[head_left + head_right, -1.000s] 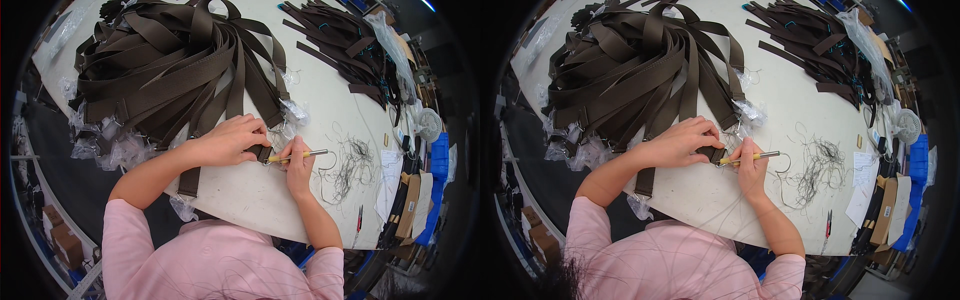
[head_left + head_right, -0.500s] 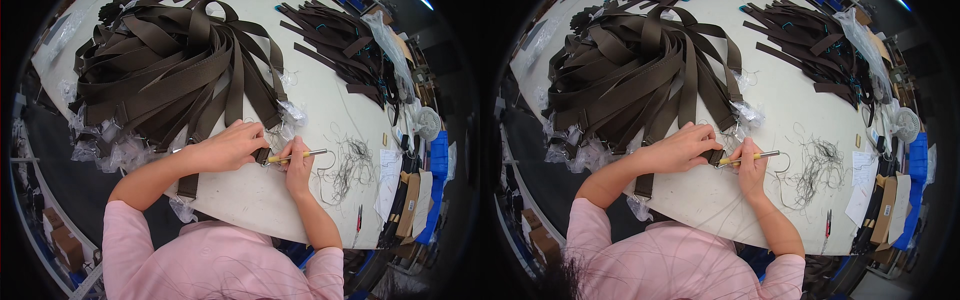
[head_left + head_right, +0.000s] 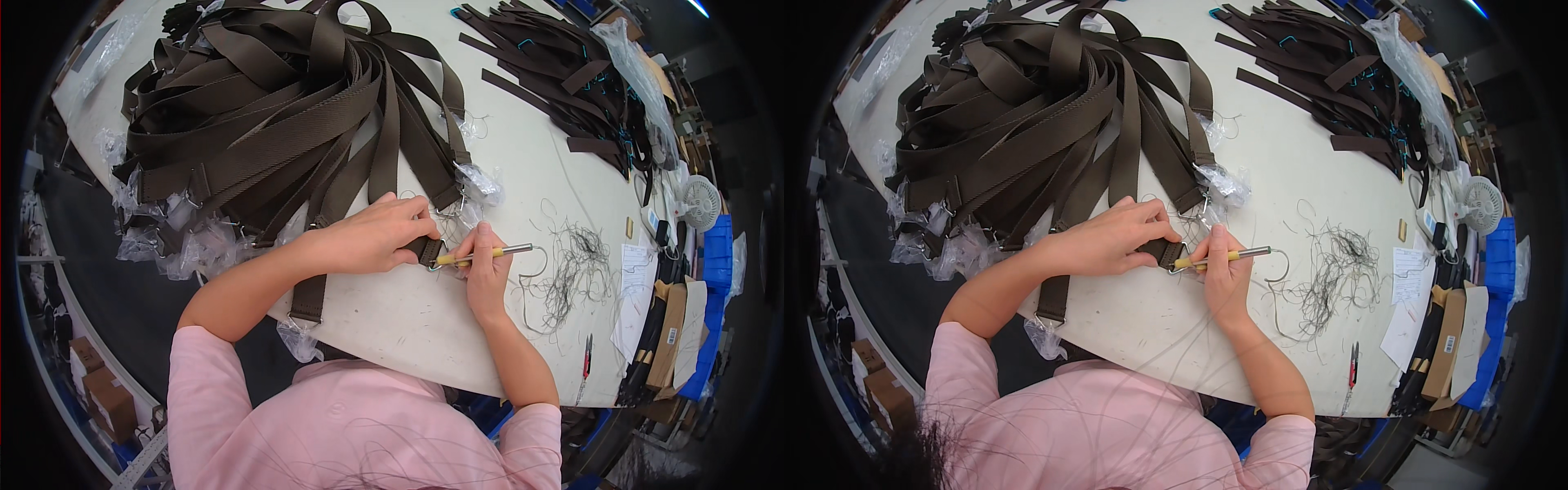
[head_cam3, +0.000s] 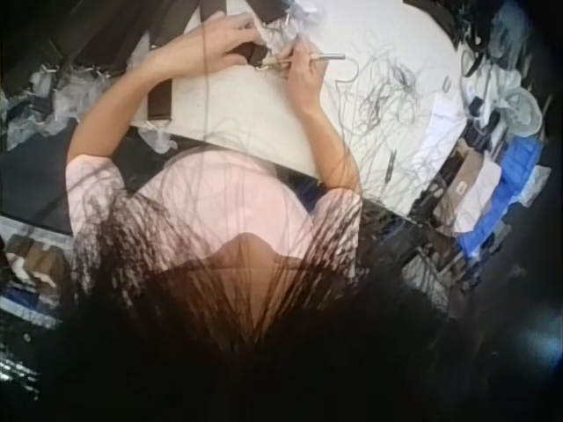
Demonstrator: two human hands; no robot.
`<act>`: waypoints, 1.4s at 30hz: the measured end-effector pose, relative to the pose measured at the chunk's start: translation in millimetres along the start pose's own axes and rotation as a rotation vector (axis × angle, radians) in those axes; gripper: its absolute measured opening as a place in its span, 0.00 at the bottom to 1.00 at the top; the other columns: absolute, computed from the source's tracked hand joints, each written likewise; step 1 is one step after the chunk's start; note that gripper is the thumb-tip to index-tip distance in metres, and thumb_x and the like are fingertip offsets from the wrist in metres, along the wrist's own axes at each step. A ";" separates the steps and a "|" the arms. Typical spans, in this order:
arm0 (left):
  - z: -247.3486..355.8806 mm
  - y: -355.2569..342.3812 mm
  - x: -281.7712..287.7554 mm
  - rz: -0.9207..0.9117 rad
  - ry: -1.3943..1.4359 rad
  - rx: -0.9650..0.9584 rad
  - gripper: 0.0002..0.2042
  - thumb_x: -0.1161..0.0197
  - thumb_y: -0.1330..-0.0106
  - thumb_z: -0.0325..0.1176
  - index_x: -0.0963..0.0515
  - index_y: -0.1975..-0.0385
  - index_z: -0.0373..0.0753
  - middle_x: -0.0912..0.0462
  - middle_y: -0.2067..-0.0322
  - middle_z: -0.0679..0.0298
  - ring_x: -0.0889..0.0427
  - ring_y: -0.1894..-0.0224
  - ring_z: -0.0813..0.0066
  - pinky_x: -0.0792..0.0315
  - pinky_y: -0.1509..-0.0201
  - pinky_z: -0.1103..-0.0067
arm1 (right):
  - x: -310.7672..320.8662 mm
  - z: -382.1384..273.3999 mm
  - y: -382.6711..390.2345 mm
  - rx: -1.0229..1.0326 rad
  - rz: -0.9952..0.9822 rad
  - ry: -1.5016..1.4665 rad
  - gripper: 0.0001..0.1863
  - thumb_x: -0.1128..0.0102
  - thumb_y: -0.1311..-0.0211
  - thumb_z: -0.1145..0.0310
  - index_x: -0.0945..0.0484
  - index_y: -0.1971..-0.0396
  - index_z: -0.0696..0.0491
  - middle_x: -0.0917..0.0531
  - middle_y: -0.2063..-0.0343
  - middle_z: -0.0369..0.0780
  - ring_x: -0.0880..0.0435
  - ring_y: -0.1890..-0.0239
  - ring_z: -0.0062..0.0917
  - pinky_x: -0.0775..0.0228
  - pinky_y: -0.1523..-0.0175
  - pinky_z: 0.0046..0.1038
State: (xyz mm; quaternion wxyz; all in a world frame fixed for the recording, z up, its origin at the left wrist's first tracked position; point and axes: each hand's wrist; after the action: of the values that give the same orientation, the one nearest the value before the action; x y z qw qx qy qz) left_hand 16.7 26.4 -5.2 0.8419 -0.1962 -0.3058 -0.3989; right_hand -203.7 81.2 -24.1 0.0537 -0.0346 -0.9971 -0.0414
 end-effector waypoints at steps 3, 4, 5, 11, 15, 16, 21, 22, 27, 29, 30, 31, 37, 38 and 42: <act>-6.3 -0.4 -3.5 0.011 0.057 0.023 0.17 0.31 0.38 0.29 0.22 0.49 0.41 0.26 0.56 0.61 0.25 0.58 0.65 0.35 0.47 0.71 | 0.1 -0.4 -0.2 -0.010 0.019 -0.027 0.29 0.58 0.19 0.54 0.29 0.82 0.53 0.29 0.86 0.32 0.35 0.84 0.12 0.44 0.78 0.18; -11.1 -1.2 -6.1 0.021 0.076 0.020 0.16 0.31 0.37 0.29 0.22 0.49 0.40 0.26 0.57 0.62 0.25 0.59 0.66 0.35 0.47 0.71 | -0.3 -0.1 -0.7 -0.014 0.039 -0.060 0.28 0.58 0.19 0.54 0.30 0.83 0.52 0.29 0.87 0.32 0.35 0.85 0.12 0.45 0.79 0.18; -13.2 -1.8 -7.2 0.032 0.096 0.018 0.15 0.32 0.37 0.29 0.22 0.50 0.40 0.26 0.57 0.62 0.24 0.61 0.67 0.35 0.47 0.71 | -0.5 0.0 -1.1 -0.017 0.059 -0.095 0.28 0.59 0.19 0.54 0.32 0.83 0.51 0.29 0.87 0.33 0.36 0.86 0.12 0.45 0.80 0.17; -5.4 -6.9 -19.7 0.256 -0.116 -0.017 0.06 0.34 0.37 0.27 0.22 0.62 0.37 0.24 0.64 0.60 0.19 0.64 0.61 0.28 0.56 0.68 | 7.9 -10.7 -11.4 0.070 0.181 -0.480 0.27 0.58 0.19 0.55 0.34 0.84 0.51 0.35 0.87 0.31 0.37 0.86 0.13 0.43 0.79 0.18; -4.5 -9.6 -23.5 0.311 -0.070 -0.022 0.03 0.36 0.38 0.24 0.22 0.67 0.36 0.24 0.70 0.59 0.19 0.72 0.58 0.24 0.68 0.69 | 6.5 -2.6 -9.2 -0.018 0.099 -0.107 0.28 0.58 0.19 0.53 0.29 0.80 0.54 0.26 0.84 0.33 0.29 0.84 0.12 0.40 0.78 0.16; -2.8 -9.9 -21.9 0.287 -0.041 0.009 0.02 0.37 0.38 0.24 0.23 0.68 0.35 0.24 0.69 0.57 0.18 0.71 0.56 0.24 0.66 0.67 | 6.1 -1.9 -8.9 -0.028 0.096 -0.130 0.27 0.57 0.19 0.53 0.29 0.80 0.54 0.26 0.83 0.33 0.28 0.84 0.13 0.40 0.78 0.16; 0.3 -10.1 -16.1 0.252 0.071 0.090 0.01 0.38 0.38 0.24 0.22 0.69 0.34 0.22 0.69 0.55 0.17 0.69 0.53 0.23 0.63 0.64 | 3.6 0.3 -8.9 -0.060 0.074 -0.170 0.26 0.55 0.20 0.55 0.26 0.78 0.55 0.24 0.82 0.33 0.20 0.82 0.15 0.39 0.79 0.17; -0.5 -9.8 -16.9 0.258 0.066 0.087 0.02 0.37 0.38 0.24 0.22 0.68 0.34 0.23 0.69 0.56 0.18 0.70 0.57 0.24 0.64 0.67 | 3.0 0.6 -8.7 -0.055 0.074 -0.143 0.25 0.54 0.20 0.55 0.26 0.77 0.56 0.23 0.82 0.33 0.20 0.82 0.15 0.39 0.79 0.17; -2.6 -10.7 -19.3 0.258 0.054 0.087 0.03 0.35 0.38 0.23 0.20 0.66 0.34 0.24 0.70 0.59 0.19 0.72 0.65 0.25 0.67 0.72 | 2.3 -0.8 -8.4 -0.039 0.062 -0.062 0.24 0.53 0.20 0.56 0.24 0.75 0.56 0.21 0.81 0.34 0.19 0.82 0.16 0.38 0.79 0.16; -2.6 -10.4 -19.1 0.257 0.063 0.092 0.03 0.36 0.38 0.23 0.20 0.66 0.34 0.24 0.70 0.59 0.19 0.72 0.65 0.25 0.67 0.72 | 0.7 -1.4 -8.1 -0.032 0.065 -0.070 0.24 0.53 0.20 0.56 0.24 0.75 0.56 0.21 0.81 0.34 0.19 0.82 0.16 0.38 0.79 0.16; -2.5 -10.6 -19.1 0.258 0.069 0.092 0.03 0.36 0.38 0.23 0.20 0.66 0.34 0.24 0.70 0.59 0.19 0.72 0.65 0.25 0.67 0.72 | 0.6 -1.4 -8.2 -0.027 0.066 -0.071 0.24 0.53 0.20 0.56 0.24 0.75 0.56 0.21 0.81 0.34 0.19 0.82 0.16 0.38 0.79 0.16; -2.0 -10.7 -18.8 0.256 0.073 0.095 0.03 0.36 0.37 0.23 0.20 0.66 0.34 0.24 0.70 0.59 0.19 0.72 0.65 0.25 0.67 0.72 | 0.5 -0.9 -8.3 -0.024 0.067 -0.070 0.24 0.53 0.20 0.56 0.24 0.75 0.56 0.21 0.81 0.34 0.19 0.82 0.16 0.38 0.79 0.16; -2.3 -11.6 -18.2 0.255 0.074 0.090 0.03 0.36 0.37 0.23 0.21 0.66 0.34 0.24 0.70 0.59 0.19 0.72 0.66 0.25 0.67 0.73 | 1.4 1.4 -9.3 -0.014 0.060 -0.068 0.24 0.54 0.20 0.56 0.23 0.75 0.56 0.21 0.81 0.34 0.19 0.82 0.16 0.38 0.79 0.17; -2.5 -11.7 -18.2 0.253 0.078 0.091 0.03 0.36 0.37 0.23 0.21 0.66 0.34 0.24 0.70 0.59 0.19 0.72 0.66 0.25 0.66 0.73 | 1.3 1.9 -9.3 -0.011 0.063 -0.069 0.24 0.54 0.20 0.56 0.23 0.75 0.56 0.21 0.81 0.34 0.19 0.82 0.16 0.38 0.79 0.16; -3.5 -11.5 -18.5 0.255 0.074 0.090 0.03 0.36 0.37 0.23 0.21 0.66 0.34 0.24 0.70 0.59 0.19 0.72 0.66 0.24 0.66 0.73 | 0.2 -0.1 -9.8 -0.016 0.063 -0.072 0.24 0.54 0.20 0.56 0.23 0.75 0.56 0.21 0.81 0.34 0.19 0.82 0.16 0.38 0.79 0.16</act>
State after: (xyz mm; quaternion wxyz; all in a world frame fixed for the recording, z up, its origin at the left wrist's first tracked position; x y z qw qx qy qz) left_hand -0.3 27.6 -19.2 0.9044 -0.1807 -0.2647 -0.2816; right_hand -204.5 71.5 -24.8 0.0189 -0.0680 -0.9964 -0.0463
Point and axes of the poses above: each hand's wrist, its own y-axis away from the middle knuckle, its own x-axis out of the back of the hand, z = x × y
